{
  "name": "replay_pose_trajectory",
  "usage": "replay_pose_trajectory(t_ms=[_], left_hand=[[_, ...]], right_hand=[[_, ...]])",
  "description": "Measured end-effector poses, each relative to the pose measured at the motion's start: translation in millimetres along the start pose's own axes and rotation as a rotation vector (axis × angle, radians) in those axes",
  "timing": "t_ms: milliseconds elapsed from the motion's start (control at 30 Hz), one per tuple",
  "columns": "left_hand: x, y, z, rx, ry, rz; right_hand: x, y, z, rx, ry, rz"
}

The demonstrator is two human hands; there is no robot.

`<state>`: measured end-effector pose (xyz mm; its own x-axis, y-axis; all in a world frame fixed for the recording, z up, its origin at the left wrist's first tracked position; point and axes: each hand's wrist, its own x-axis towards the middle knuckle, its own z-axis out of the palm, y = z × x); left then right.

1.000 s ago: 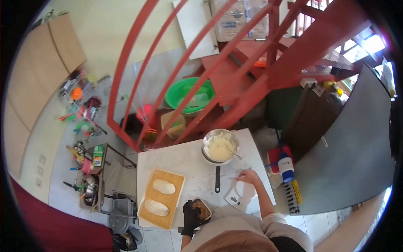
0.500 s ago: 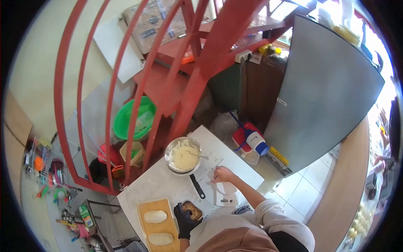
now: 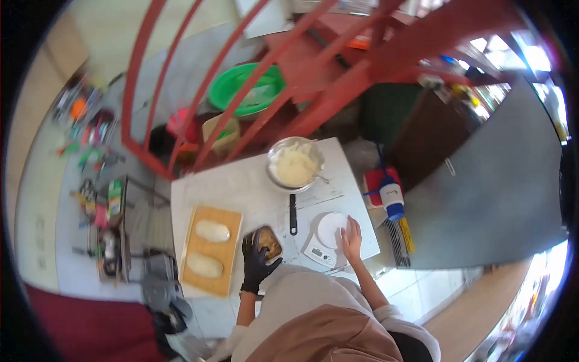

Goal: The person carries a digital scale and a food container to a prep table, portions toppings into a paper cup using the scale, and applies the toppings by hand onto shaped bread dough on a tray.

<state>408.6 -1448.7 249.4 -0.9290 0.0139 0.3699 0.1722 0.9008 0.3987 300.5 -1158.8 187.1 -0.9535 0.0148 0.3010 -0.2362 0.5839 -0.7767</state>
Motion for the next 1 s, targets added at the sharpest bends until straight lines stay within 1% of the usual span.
replay_pose_trajectory(t_ms=[33, 67, 133, 167, 200, 300, 400, 433, 467, 500, 567, 600, 667, 800, 867, 900, 933, 967, 1000], left_hand=[[-1.2, 9.7, -7.5, -0.01, 0.064, -0.048], [-7.2, 12.9, -8.5, 0.012, 0.084, -0.102], [-18.6, 18.4, -10.7, 0.003, 0.237, -0.158], [-22.9, 24.0, -12.7, -0.005, 0.305, -0.218], [-32.0, 25.7, -12.4, 0.015, 0.322, -0.25], [-51.8, 36.2, -8.6, 0.08, 0.513, -0.418], [-71.6, 47.9, -3.2, 0.059, 0.615, -0.529], [-74.7, 53.3, -3.6, 0.088, 0.654, -0.533], [-79.9, 57.6, -3.6, 0.097, 0.668, -0.547], [-83.0, 60.1, -2.9, 0.093, 0.659, -0.568], [-88.1, 60.6, 1.5, 0.103, 0.653, -0.588], [-89.4, 62.1, 0.8, 0.11, 0.657, -0.595], [-90.5, 63.9, 0.2, 0.109, 0.675, -0.545], [-95.9, 75.1, -4.3, 0.128, 0.695, -0.556], [-101.3, 76.1, -1.3, 0.076, 0.721, -0.574], [-104.6, 73.9, 1.9, 0.077, 0.67, -0.598], [-105.0, 71.7, 4.8, 0.054, 0.671, -0.568], [-104.8, 67.7, 7.3, 0.025, 0.629, -0.558], [-101.6, 63.7, 8.7, -0.007, 0.582, -0.545]], right_hand=[[-2.3, -0.3, 0.2, 0.045, -0.034, -0.032], [-0.7, 3.1, 4.2, 0.062, -0.087, -0.061], [2.5, 4.8, 13.6, -0.021, -0.038, -0.078], [5.4, 2.8, 16.1, 0.069, -0.031, -0.038], [10.2, 2.1, 20.6, 0.083, -0.065, -0.058], [31.2, 7.0, 31.4, 0.106, -0.153, -0.142], [37.2, 2.6, 40.6, 0.111, -0.216, -0.198], [36.8, -0.6, 40.2, 0.166, -0.215, -0.167], [39.0, -4.2, 40.4, 0.222, -0.207, -0.14], [37.8, -6.9, 40.6, 0.229, -0.217, -0.158], [22.1, -8.1, 37.6, 0.165, -0.13, -0.225], [13.6, -9.1, 33.5, 0.17, -0.138, -0.229], [-2.7, -9.9, 23.1, 0.207, -0.175, -0.211], [-19.8, -0.4, 18.7, 0.271, -0.162, -0.219], [-16.5, 2.1, 17.1, 0.246, -0.215, -0.156], [-12.3, 7.7, 18.4, 0.236, -0.179, -0.138], [-7.1, 13.6, 20.4, 0.32, -0.231, -0.129], [-2.2, 21.4, 19.0, 0.402, -0.275, -0.119], [3.3, 25.4, 14.3, 0.384, -0.218, -0.09]])
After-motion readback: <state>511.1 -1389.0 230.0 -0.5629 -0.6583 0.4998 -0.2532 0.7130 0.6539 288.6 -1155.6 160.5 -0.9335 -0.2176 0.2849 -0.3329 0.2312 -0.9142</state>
